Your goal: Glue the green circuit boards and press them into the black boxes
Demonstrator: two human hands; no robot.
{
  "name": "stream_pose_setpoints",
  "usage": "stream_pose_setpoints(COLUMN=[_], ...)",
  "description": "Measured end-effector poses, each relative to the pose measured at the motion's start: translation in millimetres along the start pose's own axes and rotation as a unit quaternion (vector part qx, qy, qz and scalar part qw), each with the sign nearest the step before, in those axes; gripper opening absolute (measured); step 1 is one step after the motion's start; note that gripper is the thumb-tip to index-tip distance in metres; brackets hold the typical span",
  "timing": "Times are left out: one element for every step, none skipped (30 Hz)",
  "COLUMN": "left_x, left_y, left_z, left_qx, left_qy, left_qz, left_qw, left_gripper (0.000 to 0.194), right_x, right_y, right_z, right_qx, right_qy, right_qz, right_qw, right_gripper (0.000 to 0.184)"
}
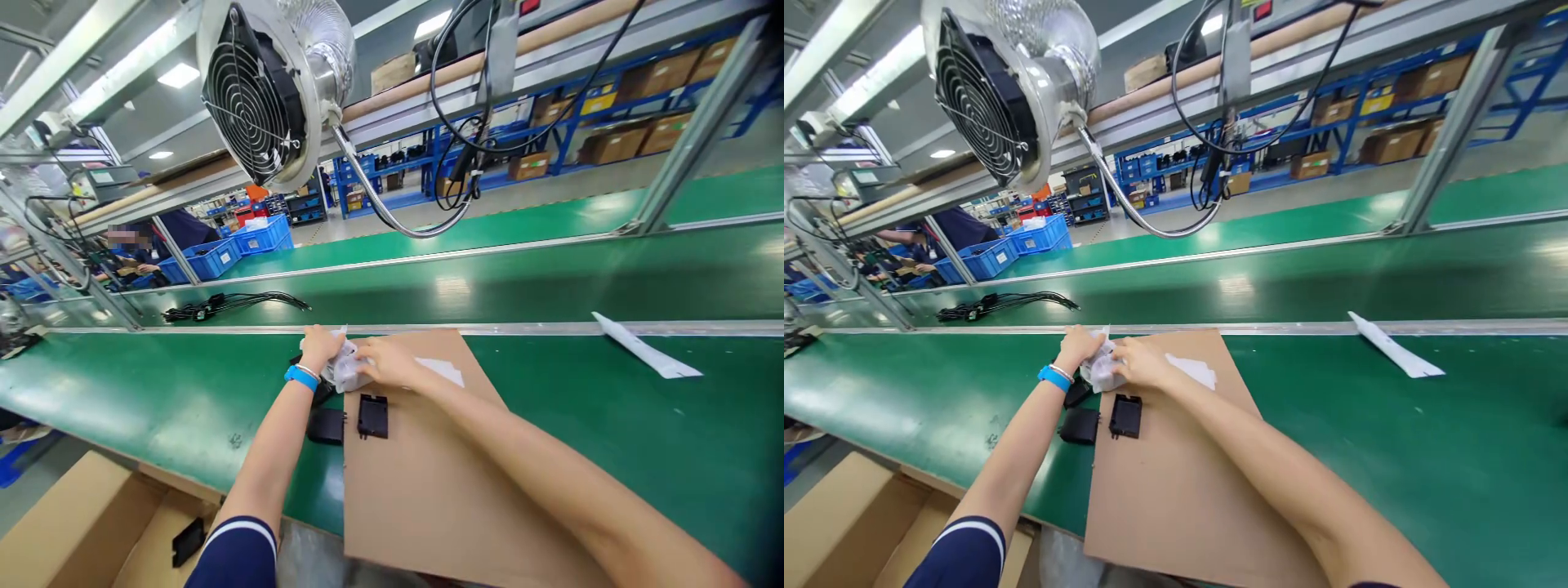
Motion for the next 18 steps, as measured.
stream_pose_setpoints(left_x=[7.0,13.9,20.3,25.8,30.4,33.9,36.3,37.5,37.1,35.1,31.4,26.5,20.8,15.2,10.1,5.9,2.5,-0.1], left_y=[0,-1,-2,-4,-7,-11,-17,-23,-30,-38,-45,-52,-59,-64,-68,-70,-71,-70], left_z=[11,22,32,39,45,48,49,48,44,39,32,25,19,13,9,6,5,5], left_qx=[0.017,0.033,0.045,0.052,0.054,0.049,0.037,0.016,-0.015,-0.057,-0.106,-0.158,-0.209,-0.253,-0.285,-0.304,-0.314,-0.315], left_qy=[0.005,0.009,0.011,0.012,0.012,0.01,0.007,0.001,-0.008,-0.018,-0.03,-0.043,-0.055,-0.067,-0.078,-0.087,-0.096,-0.104], left_qz=[-0.02,-0.039,-0.054,-0.066,-0.076,-0.085,-0.093,-0.099,-0.099,-0.09,-0.071,-0.044,-0.013,0.016,0.036,0.048,0.05,0.046], left_qw=[1.0,0.999,0.997,0.996,0.996,0.995,0.995,0.995,0.995,0.994,0.991,0.985,0.976,0.965,0.955,0.947,0.943,0.942], left_gripper=[0.051,0.05,0.049,0.048,0.047,0.045,0.044,0.043,0.042,0.042,0.044,0.047,0.054,0.064,0.076,0.084,0.087,0.085], right_x=[-1,-2,-2,-1,-1,-1,-1,-1,-2,-2,-1,0,3,7,13,19,25,32], right_y=[6,10,12,14,14,14,13,12,11,11,11,11,12,14,15,18,21,24], right_z=[-1,-3,-7,-10,-11,-11,-9,-6,-2,1,4,5,5,5,4,3,3,3], right_qx=[-0.002,-0.005,-0.009,-0.011,-0.008,-0.001,0.01,0.023,0.036,0.047,0.055,0.059,0.059,0.058,0.054,0.049,0.046,0.045], right_qy=[-0.002,-0.004,-0.007,-0.009,-0.01,-0.01,-0.009,-0.007,-0.004,-0.001,0.002,0.006,0.011,0.016,0.021,0.025,0.028,0.032], right_qz=[0.005,0.009,0.011,0.012,0.012,0.012,0.012,0.013,0.015,0.017,0.017,0.016,0.012,0.004,-0.008,-0.023,-0.039,-0.054], right_qw=[1.0,1.0,1.0,1.0,1.0,1.0,1.0,1.0,0.999,0.999,0.998,0.998,0.998,0.998,0.998,0.998,0.998,0.997], right_gripper=[0.031,0.029,0.028,0.028,0.028,0.028,0.03,0.03,0.031,0.03,0.029,0.027,0.026,0.026,0.026,0.026,0.027,0.026])
Point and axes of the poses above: each hand's wrist, its own y-axis towards the middle knuckle, its own x-axis out of the back of the hand, z = x × y, the point moved 4 cm from there along y, towards the middle knuckle, and after that the axes turned 10 degrees about -y, right-handed, at the moved point
